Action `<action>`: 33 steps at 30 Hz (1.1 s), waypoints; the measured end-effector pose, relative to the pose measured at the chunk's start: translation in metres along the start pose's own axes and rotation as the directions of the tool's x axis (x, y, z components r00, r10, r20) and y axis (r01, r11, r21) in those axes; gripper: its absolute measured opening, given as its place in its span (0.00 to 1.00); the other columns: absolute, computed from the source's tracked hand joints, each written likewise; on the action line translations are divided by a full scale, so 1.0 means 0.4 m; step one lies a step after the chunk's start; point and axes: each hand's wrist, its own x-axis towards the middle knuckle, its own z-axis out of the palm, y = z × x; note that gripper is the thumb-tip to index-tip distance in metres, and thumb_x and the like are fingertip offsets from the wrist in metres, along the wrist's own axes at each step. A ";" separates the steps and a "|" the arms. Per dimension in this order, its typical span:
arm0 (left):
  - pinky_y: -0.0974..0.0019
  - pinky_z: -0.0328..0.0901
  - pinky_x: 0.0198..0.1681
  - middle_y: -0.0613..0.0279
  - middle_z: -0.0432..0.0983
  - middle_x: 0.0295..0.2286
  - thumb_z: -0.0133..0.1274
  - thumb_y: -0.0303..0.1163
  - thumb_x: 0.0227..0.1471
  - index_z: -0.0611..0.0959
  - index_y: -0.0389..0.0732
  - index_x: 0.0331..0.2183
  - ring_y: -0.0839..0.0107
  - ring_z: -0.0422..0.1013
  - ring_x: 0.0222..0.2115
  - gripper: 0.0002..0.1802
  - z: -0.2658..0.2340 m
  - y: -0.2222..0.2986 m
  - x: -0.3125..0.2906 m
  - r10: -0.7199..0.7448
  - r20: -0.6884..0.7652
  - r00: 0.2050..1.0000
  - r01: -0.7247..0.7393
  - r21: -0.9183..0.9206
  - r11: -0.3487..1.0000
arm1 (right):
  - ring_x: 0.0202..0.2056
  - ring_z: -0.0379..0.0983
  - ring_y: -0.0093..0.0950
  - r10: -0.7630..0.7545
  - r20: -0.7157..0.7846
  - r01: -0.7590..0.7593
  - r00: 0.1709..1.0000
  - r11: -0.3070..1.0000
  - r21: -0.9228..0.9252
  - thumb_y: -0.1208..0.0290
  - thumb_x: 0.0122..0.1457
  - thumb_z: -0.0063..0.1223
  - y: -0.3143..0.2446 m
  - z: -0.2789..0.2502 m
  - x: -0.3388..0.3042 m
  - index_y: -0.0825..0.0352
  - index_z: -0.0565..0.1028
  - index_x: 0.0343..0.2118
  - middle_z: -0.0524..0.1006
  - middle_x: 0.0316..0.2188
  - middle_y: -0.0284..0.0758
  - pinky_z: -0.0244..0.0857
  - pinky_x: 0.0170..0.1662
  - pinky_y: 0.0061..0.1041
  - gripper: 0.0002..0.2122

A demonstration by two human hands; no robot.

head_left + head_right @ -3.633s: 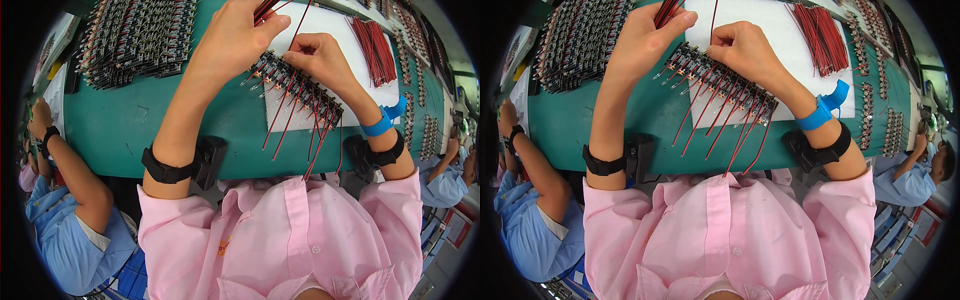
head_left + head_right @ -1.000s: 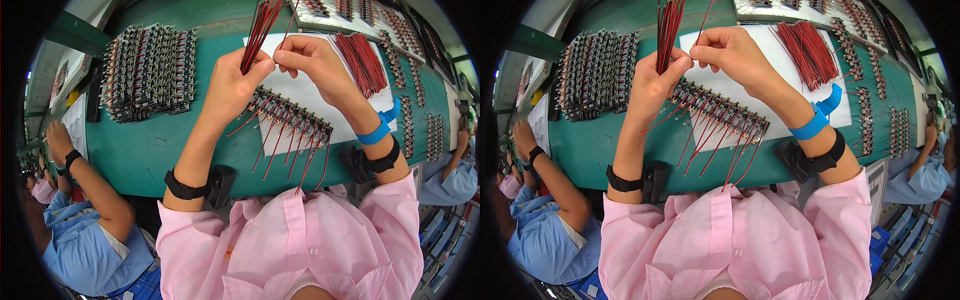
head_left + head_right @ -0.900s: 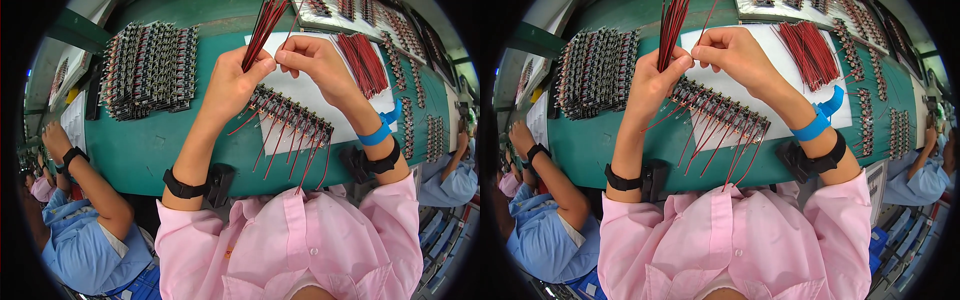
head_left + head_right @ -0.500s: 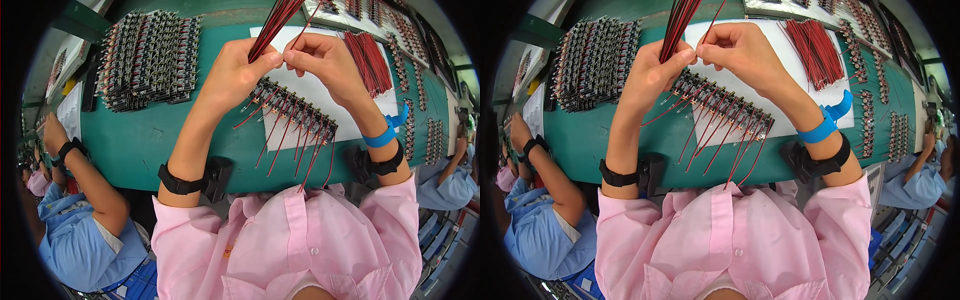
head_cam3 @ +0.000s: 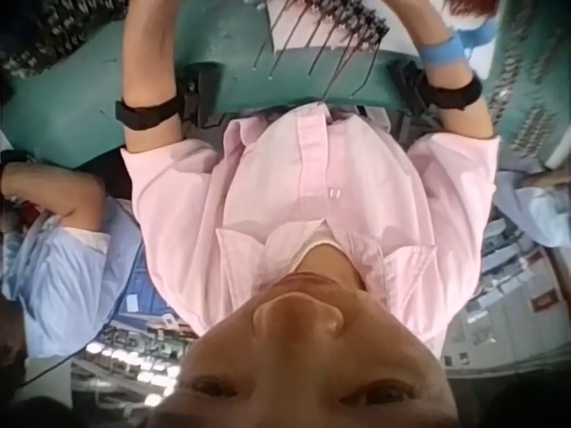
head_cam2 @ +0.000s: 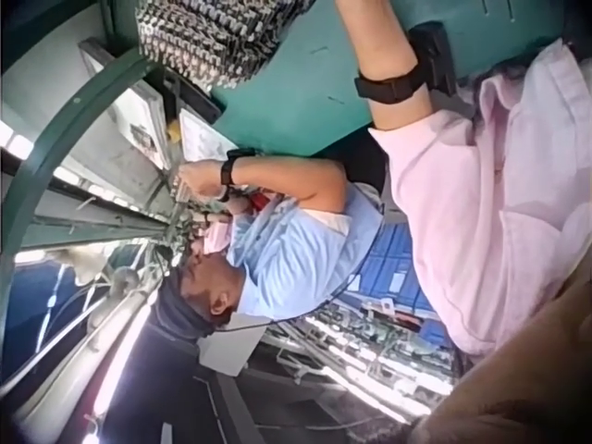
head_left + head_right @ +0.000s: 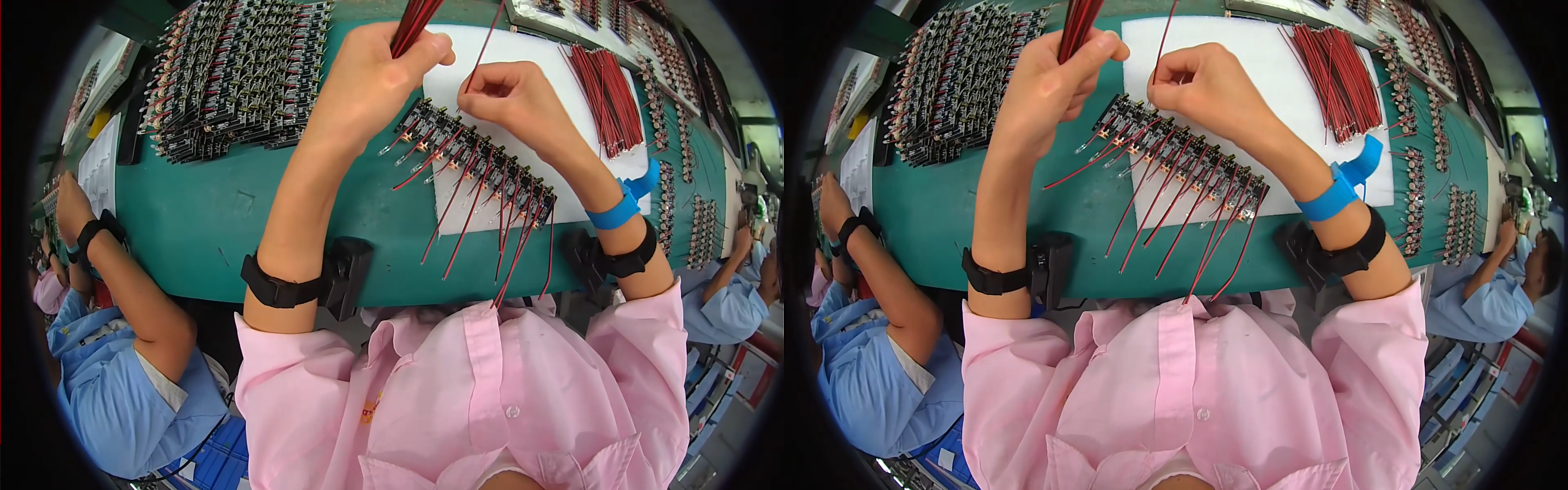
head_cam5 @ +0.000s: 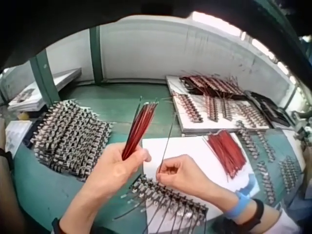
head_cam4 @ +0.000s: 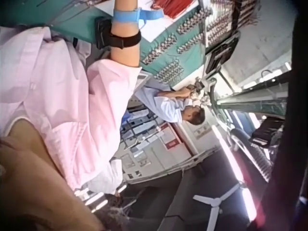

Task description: The person picks up a bundle of red wires and inserts them one by one into the connectors on a circuit board strip. After repeating this action, the person places the completed strip onto a stack and picks up another strip to continue.

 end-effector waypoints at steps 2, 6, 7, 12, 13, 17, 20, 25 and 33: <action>0.79 0.36 0.10 0.79 0.49 0.09 0.47 0.39 0.45 0.74 0.37 0.23 0.89 0.43 0.08 0.14 -0.006 0.001 -0.001 0.023 -0.050 0.998 -0.022 0.026 0.999 | 0.19 0.60 0.12 0.018 0.004 -0.018 1.000 0.999 -0.039 0.76 0.42 0.48 0.010 0.012 0.006 0.70 0.69 0.16 0.67 0.15 0.26 0.54 0.22 0.12 0.04; 0.79 0.36 0.10 0.80 0.48 0.08 0.47 0.39 0.45 0.74 0.37 0.22 0.89 0.42 0.08 0.14 -0.005 0.016 -0.009 -0.032 -0.027 0.999 0.032 -0.020 0.999 | 0.17 0.58 0.12 0.031 -0.007 -0.032 0.999 0.992 -0.120 0.76 0.42 0.47 0.014 0.022 0.009 0.71 0.68 0.15 0.65 0.13 0.25 0.53 0.21 0.12 0.05; 0.79 0.36 0.10 0.80 0.48 0.08 0.47 0.39 0.45 0.74 0.37 0.22 0.89 0.42 0.08 0.14 -0.006 0.015 -0.010 -0.034 -0.030 0.999 0.033 -0.022 0.999 | 0.17 0.58 0.11 0.010 -0.018 -0.013 1.000 0.992 -0.127 0.76 0.42 0.47 0.014 0.024 0.009 0.71 0.68 0.15 0.65 0.13 0.25 0.53 0.20 0.12 0.05; 0.79 0.40 0.11 0.78 0.52 0.09 0.47 0.37 0.45 0.74 0.37 0.22 0.88 0.46 0.10 0.13 -0.005 0.033 -0.013 -0.030 -0.058 0.998 0.030 -0.002 1.000 | 0.16 0.57 0.11 -0.022 -0.048 0.014 0.999 0.989 -0.147 0.75 0.42 0.47 0.018 0.030 0.011 0.71 0.68 0.15 0.64 0.12 0.24 0.53 0.19 0.12 0.06; 0.79 0.43 0.12 0.77 0.55 0.10 0.46 0.35 0.45 0.73 0.36 0.21 0.87 0.50 0.11 0.11 -0.003 0.044 -0.014 -0.052 -0.063 0.997 0.051 -0.017 0.999 | 0.16 0.57 0.11 -0.021 -0.048 0.014 0.999 0.989 -0.147 0.75 0.42 0.47 0.018 0.030 0.010 0.71 0.68 0.15 0.64 0.12 0.24 0.53 0.19 0.12 0.06; 0.78 0.48 0.15 0.74 0.59 0.12 0.46 0.32 0.43 0.73 0.34 0.20 0.85 0.54 0.13 0.10 -0.006 0.040 -0.012 -0.070 -0.067 0.995 0.067 -0.049 0.997 | 0.16 0.57 0.11 -0.001 -0.071 -0.009 0.997 0.989 -0.146 0.75 0.42 0.47 0.013 0.034 0.009 0.71 0.68 0.15 0.64 0.12 0.25 0.52 0.19 0.12 0.05; 0.78 0.48 0.16 0.74 0.59 0.12 0.47 0.31 0.43 0.73 0.34 0.19 0.84 0.54 0.14 0.10 -0.007 0.041 -0.013 -0.072 -0.069 0.995 0.067 -0.063 0.996 | 0.16 0.57 0.11 -0.036 -0.087 0.020 0.996 0.985 -0.173 0.75 0.42 0.47 0.013 0.037 0.008 0.71 0.68 0.15 0.64 0.12 0.25 0.52 0.19 0.12 0.06; 0.78 0.49 0.16 0.74 0.59 0.12 0.47 0.32 0.43 0.73 0.34 0.19 0.84 0.54 0.14 0.10 -0.004 0.046 -0.014 -0.068 -0.085 0.994 0.062 -0.066 0.996 | 0.16 0.57 0.11 0.010 -0.094 -0.027 0.995 0.984 -0.178 0.75 0.42 0.47 0.006 0.037 0.004 0.71 0.67 0.16 0.64 0.11 0.25 0.52 0.19 0.12 0.06; 0.78 0.49 0.16 0.74 0.59 0.12 0.47 0.32 0.43 0.73 0.33 0.19 0.84 0.54 0.15 0.11 -0.009 0.042 -0.012 -0.045 -0.081 0.996 0.042 -0.040 0.998 | 0.17 0.57 0.12 -0.060 -0.086 0.038 0.994 0.972 -0.232 0.75 0.42 0.47 0.009 0.039 0.002 0.71 0.67 0.16 0.63 0.12 0.25 0.52 0.20 0.12 0.06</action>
